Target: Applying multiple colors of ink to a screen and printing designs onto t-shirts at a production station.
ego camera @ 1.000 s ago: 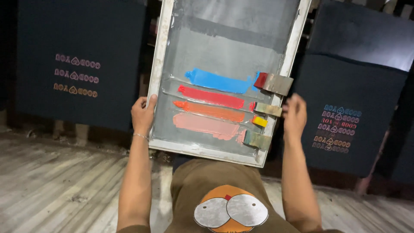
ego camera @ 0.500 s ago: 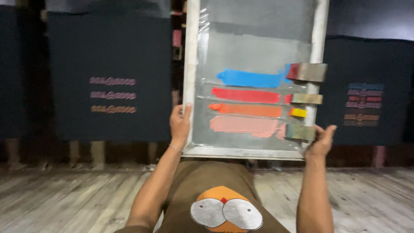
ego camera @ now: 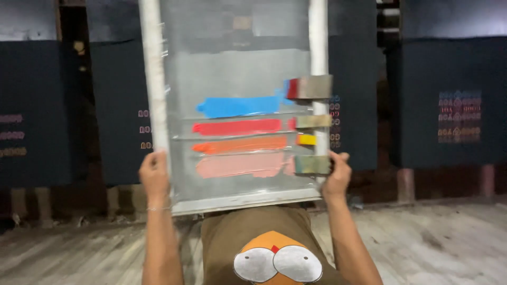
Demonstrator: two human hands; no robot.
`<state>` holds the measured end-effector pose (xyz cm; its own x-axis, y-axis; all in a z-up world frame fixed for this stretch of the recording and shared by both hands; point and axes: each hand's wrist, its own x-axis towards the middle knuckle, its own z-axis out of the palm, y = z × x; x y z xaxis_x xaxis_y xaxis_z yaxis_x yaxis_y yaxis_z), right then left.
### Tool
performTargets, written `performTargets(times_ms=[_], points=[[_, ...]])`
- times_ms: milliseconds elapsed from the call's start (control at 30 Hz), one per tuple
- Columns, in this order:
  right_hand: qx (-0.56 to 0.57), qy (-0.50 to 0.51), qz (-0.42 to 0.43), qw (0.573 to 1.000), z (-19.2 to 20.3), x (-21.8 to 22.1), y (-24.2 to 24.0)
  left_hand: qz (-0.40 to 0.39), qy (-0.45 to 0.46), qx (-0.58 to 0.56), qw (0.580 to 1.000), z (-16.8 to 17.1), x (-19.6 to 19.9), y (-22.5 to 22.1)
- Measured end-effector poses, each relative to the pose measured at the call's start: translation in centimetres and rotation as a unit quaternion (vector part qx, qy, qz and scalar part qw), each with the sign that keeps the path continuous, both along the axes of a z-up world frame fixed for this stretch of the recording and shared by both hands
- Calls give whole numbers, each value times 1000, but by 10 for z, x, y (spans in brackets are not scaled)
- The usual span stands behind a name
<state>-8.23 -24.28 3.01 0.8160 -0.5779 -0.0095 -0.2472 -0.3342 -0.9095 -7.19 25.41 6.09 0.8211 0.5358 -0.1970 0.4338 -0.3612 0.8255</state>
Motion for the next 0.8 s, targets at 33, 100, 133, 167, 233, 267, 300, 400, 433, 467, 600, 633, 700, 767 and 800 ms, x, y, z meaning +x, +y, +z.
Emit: performTargets(times_ms=[33, 100, 133, 167, 233, 267, 300, 400, 433, 467, 600, 633, 700, 767, 800], points=[[46, 23, 12, 999, 11, 4, 24, 14, 1, 14, 1000, 2, -5, 17], [92, 42, 18, 995, 30, 13, 63, 22, 0, 27, 999, -4, -13, 53], [101, 71, 35, 992, 37, 16, 78, 46, 9, 21, 999, -11, -15, 70], [112, 103, 50, 987, 43, 15, 96, 67, 22, 17, 997, -18, -20, 91], [108, 108, 40, 987, 49, 20, 126, 60, 29, 31, 997, -29, -18, 116], [103, 111, 38, 988, 53, 23, 142, 61, 34, 43, 997, -34, -16, 131], [105, 113, 25, 988, 52, 22, 156, 49, 37, 44, 997, -28, -10, 142], [89, 123, 17, 988, 51, 17, 199, 35, 47, 46, 997, -19, 1, 178], [78, 113, 18, 990, 51, 15, 212, 27, 48, 59, 997, -21, 4, 191], [67, 103, 19, 992, 51, 13, 225, 20, 48, 71, 996, -23, 6, 202], [41, 95, 5, 995, 53, 13, 262, -3, 39, 60, 997, -33, 12, 240], [40, 88, 3, 995, 57, 14, 269, -1, 42, 57, 998, -37, 13, 247], [37, 83, -2, 996, 60, 17, 278, -3, 46, 52, 998, -39, 15, 255], [27, 91, 8, 995, 59, 22, 282, 5, 40, 39, 998, -36, 17, 258], [26, 91, 7, 995, 59, 24, 285, 4, 41, 38, 998, -37, 19, 261]])
